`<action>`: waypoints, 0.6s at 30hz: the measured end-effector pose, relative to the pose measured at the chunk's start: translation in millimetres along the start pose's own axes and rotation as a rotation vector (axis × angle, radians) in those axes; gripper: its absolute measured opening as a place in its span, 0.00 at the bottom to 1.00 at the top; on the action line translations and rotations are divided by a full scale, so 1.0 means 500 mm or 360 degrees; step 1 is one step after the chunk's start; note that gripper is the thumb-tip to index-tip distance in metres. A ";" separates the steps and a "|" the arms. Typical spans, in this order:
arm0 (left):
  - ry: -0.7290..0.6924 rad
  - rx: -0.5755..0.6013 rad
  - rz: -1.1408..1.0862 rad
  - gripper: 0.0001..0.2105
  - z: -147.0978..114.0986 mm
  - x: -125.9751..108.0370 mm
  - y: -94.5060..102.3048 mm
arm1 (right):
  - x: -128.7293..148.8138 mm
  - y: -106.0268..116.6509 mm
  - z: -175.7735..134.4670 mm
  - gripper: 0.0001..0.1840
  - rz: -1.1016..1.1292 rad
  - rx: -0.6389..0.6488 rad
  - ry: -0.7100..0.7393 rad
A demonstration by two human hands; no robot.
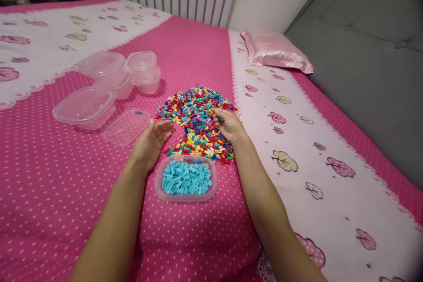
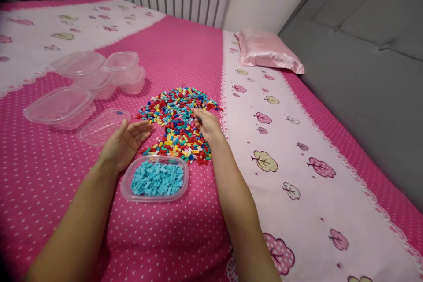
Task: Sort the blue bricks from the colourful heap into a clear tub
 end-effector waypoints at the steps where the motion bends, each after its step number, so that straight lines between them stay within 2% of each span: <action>1: 0.0003 -0.0005 0.0001 0.23 -0.001 -0.001 0.000 | -0.001 0.001 0.001 0.03 -0.0096 -0.0051 0.0059; 4: 0.0018 -0.0025 0.0009 0.23 -0.003 -0.003 -0.001 | -0.005 0.003 0.004 0.02 -0.0437 -0.0239 0.0255; 8: 0.0022 -0.0019 0.0018 0.22 -0.005 -0.004 -0.002 | -0.010 0.002 0.012 0.08 -0.0967 -0.0431 0.0505; 13: 0.0006 -0.0007 0.0022 0.21 -0.005 -0.004 -0.002 | -0.016 0.001 0.016 0.12 -0.1617 -0.0638 0.0572; 18: -0.0015 0.0001 0.0045 0.20 -0.003 -0.002 0.002 | -0.013 -0.005 0.005 0.12 -0.1928 -0.0720 0.0566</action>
Point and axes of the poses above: each hand's wrist, its own z-axis towards the middle knuckle, its own y-axis out of the back of the hand, x = y × z, the point moved 4 cm from there along z, towards the middle knuckle, and after that the axes turned 15 degrees about -y, right-handed, at the moved point
